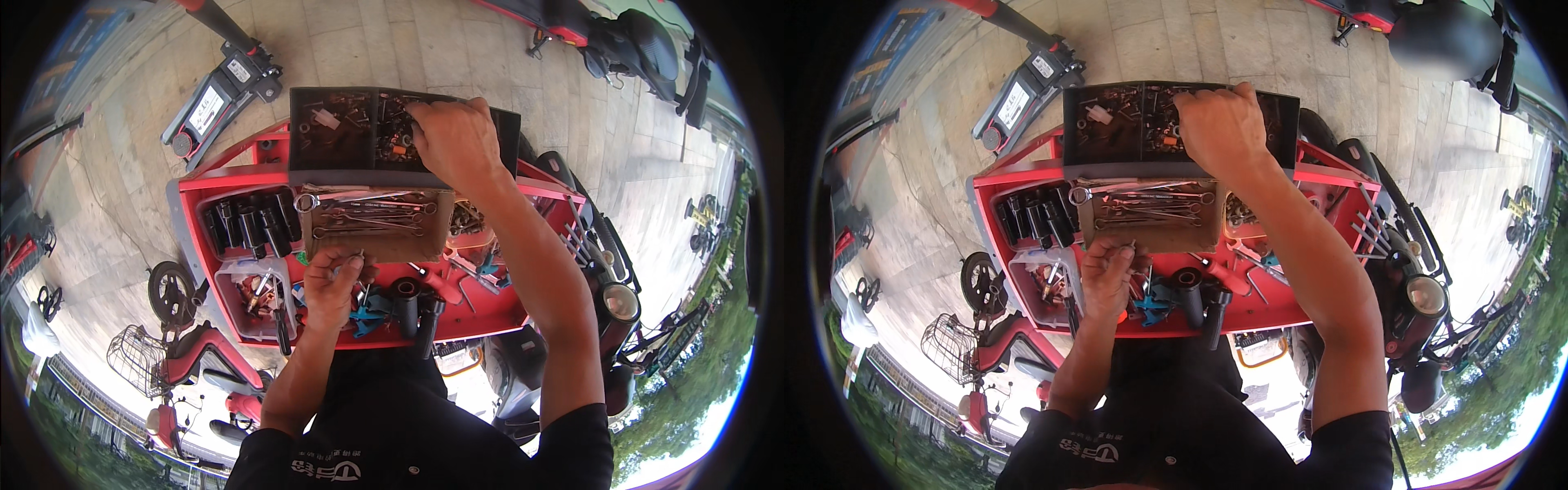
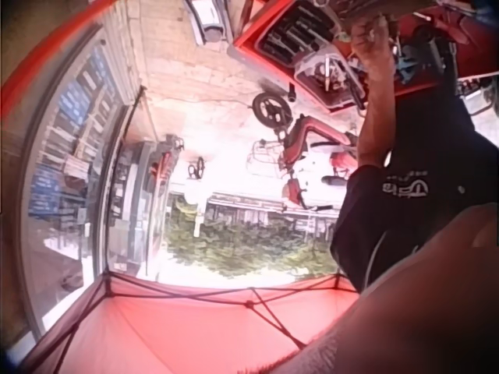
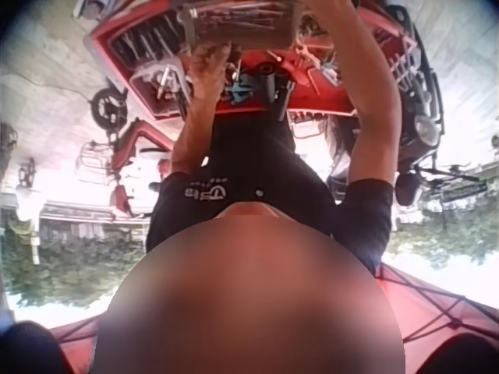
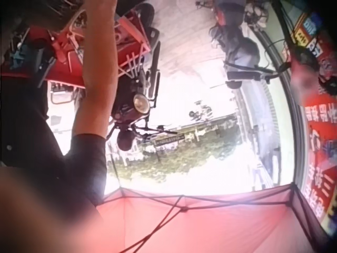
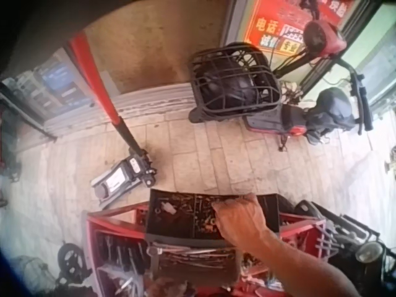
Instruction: The person removes a plastic cover from a pink scooter, searches a red tool cart for a screw, and uses a screwdriver to tighten screws on the cover. The person then places the cover back onto the scooter.
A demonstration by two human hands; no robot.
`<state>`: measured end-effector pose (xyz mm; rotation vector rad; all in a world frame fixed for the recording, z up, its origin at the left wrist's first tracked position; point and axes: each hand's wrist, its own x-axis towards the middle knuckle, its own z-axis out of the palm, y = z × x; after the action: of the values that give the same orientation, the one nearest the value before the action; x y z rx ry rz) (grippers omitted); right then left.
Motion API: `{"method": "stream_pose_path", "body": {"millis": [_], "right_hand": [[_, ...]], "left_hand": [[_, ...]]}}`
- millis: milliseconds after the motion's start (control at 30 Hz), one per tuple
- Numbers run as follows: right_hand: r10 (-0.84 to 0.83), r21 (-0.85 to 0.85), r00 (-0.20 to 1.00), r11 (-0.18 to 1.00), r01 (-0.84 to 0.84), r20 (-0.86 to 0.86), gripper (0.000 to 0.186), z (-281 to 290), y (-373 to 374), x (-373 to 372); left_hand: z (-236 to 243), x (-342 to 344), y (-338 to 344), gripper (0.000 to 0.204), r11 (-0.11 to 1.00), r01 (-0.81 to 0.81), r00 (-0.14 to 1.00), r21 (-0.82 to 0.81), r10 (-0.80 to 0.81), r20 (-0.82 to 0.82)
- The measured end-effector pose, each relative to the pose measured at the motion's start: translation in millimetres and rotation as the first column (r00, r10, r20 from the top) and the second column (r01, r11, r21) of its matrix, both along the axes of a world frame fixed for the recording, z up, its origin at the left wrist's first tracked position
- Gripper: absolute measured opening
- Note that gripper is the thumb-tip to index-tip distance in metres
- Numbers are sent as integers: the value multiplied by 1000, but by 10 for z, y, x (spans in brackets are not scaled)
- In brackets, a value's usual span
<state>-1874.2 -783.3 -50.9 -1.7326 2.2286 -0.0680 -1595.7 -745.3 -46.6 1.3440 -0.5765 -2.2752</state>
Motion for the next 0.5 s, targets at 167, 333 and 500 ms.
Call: {"method": "stream_pose_path", "body": {"millis": [167,333,500], "right_hand": [[93,60,991,994,-88,-93,20,77,108,13],[190,95,978,979,-181,-84,19,135,204,11],[127,-2,989,992,-127,-69,16,115,194,4]], "left_hand": [[16,-4,-13,14,1000,14,1000,9,-14,4],[17,-22,-14,15,1000,3,1000,-4,-3,9],[9,-24,-3,15,1000,-12,1000,2,12,4]]}}
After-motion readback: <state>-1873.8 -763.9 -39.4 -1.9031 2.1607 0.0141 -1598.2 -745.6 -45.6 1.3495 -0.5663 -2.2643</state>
